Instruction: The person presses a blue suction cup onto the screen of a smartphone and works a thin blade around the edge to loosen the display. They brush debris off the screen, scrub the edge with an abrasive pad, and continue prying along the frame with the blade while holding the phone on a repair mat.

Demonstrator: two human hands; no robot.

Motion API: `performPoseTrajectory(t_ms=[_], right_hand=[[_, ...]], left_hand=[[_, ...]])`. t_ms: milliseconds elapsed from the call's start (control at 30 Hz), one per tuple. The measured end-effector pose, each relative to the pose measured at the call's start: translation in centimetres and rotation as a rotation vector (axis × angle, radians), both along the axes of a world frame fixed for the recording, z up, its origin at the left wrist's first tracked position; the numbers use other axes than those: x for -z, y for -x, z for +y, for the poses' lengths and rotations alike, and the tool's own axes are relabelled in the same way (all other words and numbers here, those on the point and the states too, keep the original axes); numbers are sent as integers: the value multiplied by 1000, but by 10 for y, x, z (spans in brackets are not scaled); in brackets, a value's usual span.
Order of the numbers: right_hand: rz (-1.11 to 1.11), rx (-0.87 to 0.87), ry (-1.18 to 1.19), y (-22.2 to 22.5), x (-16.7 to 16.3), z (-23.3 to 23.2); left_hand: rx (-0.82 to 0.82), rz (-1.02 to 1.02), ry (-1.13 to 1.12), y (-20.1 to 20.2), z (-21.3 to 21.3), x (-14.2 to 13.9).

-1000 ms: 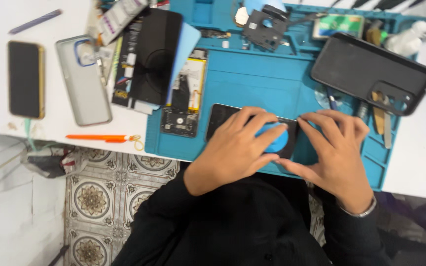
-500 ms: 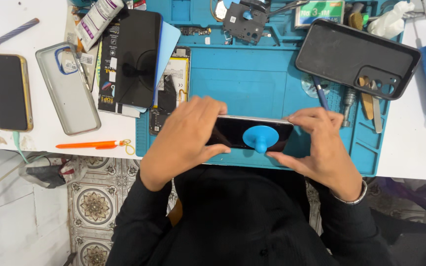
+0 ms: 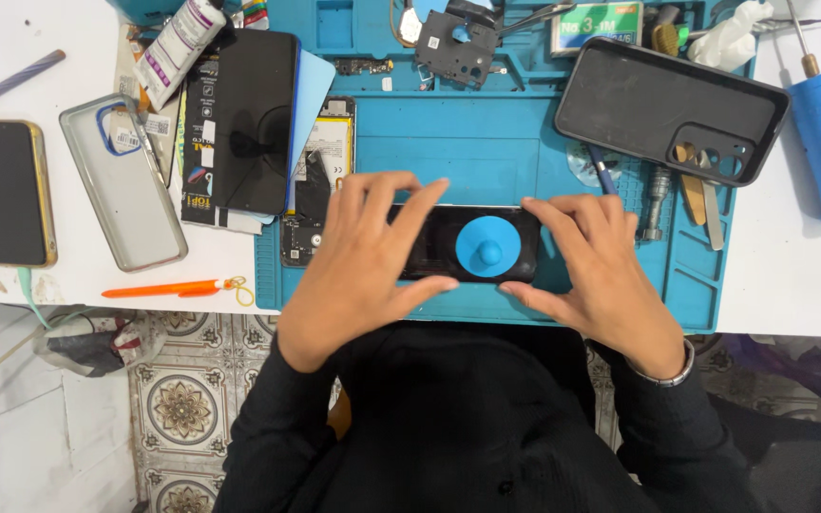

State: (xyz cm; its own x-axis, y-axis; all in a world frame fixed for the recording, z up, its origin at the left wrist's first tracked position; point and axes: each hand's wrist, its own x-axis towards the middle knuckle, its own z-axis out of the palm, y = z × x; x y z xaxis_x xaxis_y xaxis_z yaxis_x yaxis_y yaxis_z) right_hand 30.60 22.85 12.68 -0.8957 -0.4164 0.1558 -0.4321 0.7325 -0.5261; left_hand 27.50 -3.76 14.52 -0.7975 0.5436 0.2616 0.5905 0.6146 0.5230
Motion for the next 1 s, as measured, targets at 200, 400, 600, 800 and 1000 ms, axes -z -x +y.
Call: performPoseTrajectory(t_ms=[200,400,600,800,1000], right_hand=[[-4,29,48,0,3,9],[1,15,124,-2,10,26],[-10,16,127,-2,16,37],[16,13,135,-3,17,38],[28,16,128,-6,17,34]], left_hand=[[116,81,39,-4,39,-1],[148,107,176,-1,63,3],[110,182,204,-6,77,9],[121,190,139,-6,76,9],[140,180,156,-7,72,4]])
